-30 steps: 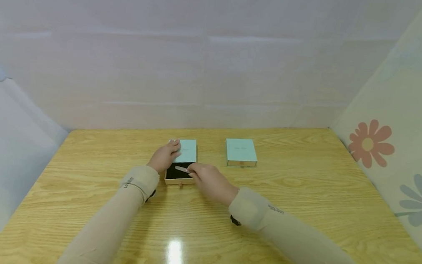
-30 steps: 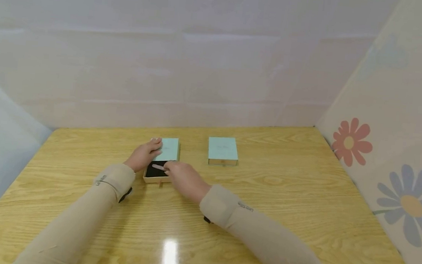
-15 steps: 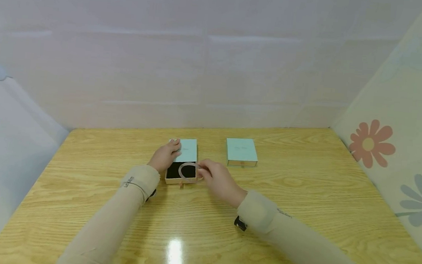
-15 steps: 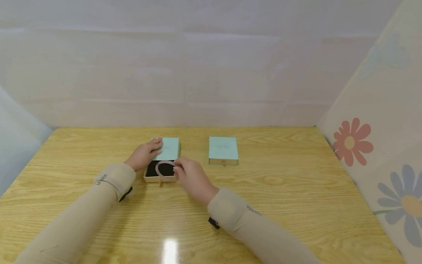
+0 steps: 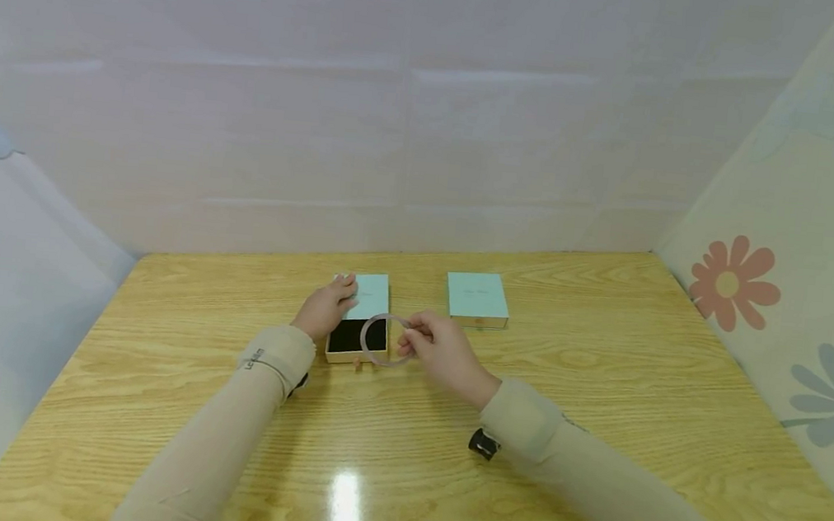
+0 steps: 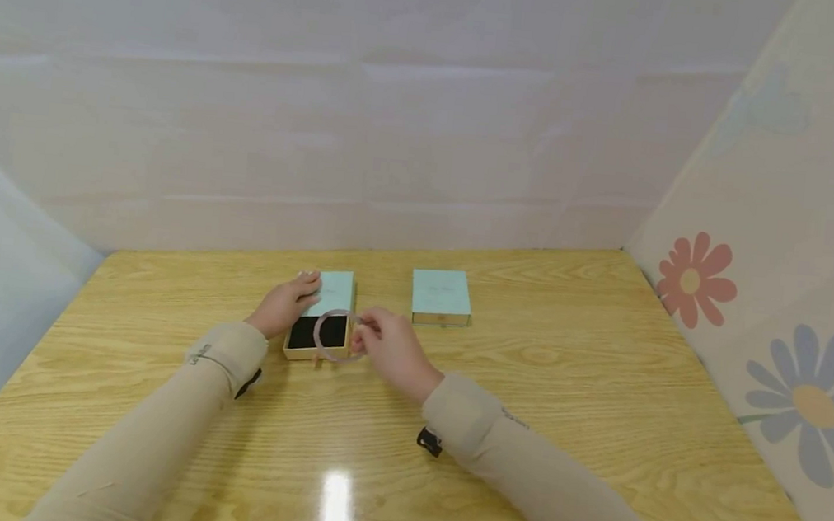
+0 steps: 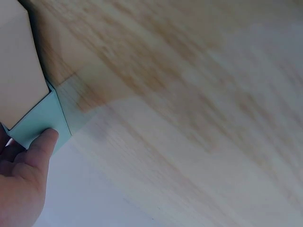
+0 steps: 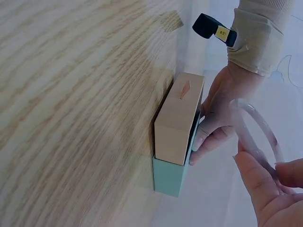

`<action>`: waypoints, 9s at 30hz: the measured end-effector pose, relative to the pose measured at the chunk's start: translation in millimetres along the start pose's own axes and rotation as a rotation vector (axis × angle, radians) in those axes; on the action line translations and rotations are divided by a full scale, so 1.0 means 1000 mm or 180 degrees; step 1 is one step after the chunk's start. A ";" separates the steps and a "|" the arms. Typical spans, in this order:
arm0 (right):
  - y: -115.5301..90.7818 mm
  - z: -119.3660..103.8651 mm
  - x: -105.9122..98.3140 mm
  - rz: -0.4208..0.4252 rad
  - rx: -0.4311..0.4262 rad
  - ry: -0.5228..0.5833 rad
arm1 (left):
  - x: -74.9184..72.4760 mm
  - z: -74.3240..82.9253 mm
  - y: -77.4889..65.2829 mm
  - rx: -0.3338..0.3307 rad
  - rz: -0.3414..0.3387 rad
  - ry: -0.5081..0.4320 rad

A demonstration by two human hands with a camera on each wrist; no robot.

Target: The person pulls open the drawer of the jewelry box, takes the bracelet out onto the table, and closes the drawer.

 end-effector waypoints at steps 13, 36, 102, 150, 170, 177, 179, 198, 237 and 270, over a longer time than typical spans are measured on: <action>-0.001 0.001 -0.011 0.0090 0.0199 0.0498 | -0.002 0.004 0.002 -0.0078 -0.0061 0.0158; -0.005 -0.001 -0.029 0.0548 0.0174 0.0773 | 0.001 0.001 0.004 -0.0057 -0.0075 0.0097; -0.030 0.008 -0.086 0.0796 0.0223 0.1771 | 0.000 0.003 0.000 -0.0080 -0.0031 0.0111; -0.051 0.021 -0.128 0.1143 0.0185 0.2108 | 0.004 -0.001 0.002 -0.0051 0.0011 0.0195; -0.057 0.031 -0.143 0.1299 0.0114 0.2206 | 0.005 0.000 0.003 -0.0069 -0.0001 0.0134; -0.057 0.033 -0.146 0.1340 0.0152 0.2307 | 0.003 0.001 0.002 -0.0042 0.0020 0.0153; -0.057 0.034 -0.147 0.1362 0.0162 0.2328 | 0.002 0.002 0.001 -0.0029 0.0031 0.0172; -0.059 0.046 -0.156 0.1564 0.0168 0.2189 | 0.002 0.002 0.001 -0.0054 0.0026 0.0182; -0.051 0.057 -0.177 0.1840 0.0610 0.2291 | 0.003 0.001 0.002 -0.0078 -0.0024 0.0161; -0.016 0.061 -0.196 0.1934 0.1114 0.1511 | 0.006 -0.003 0.003 -0.0012 0.0057 0.0178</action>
Point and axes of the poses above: each hand's wrist, its own y-axis towards the middle knuckle, its own x-axis out of the palm, z = x × y, the point moved 1 cm from there along y, towards the middle knuckle, and after that the axes turned 14 degrees about y, right-handed, at the moved point
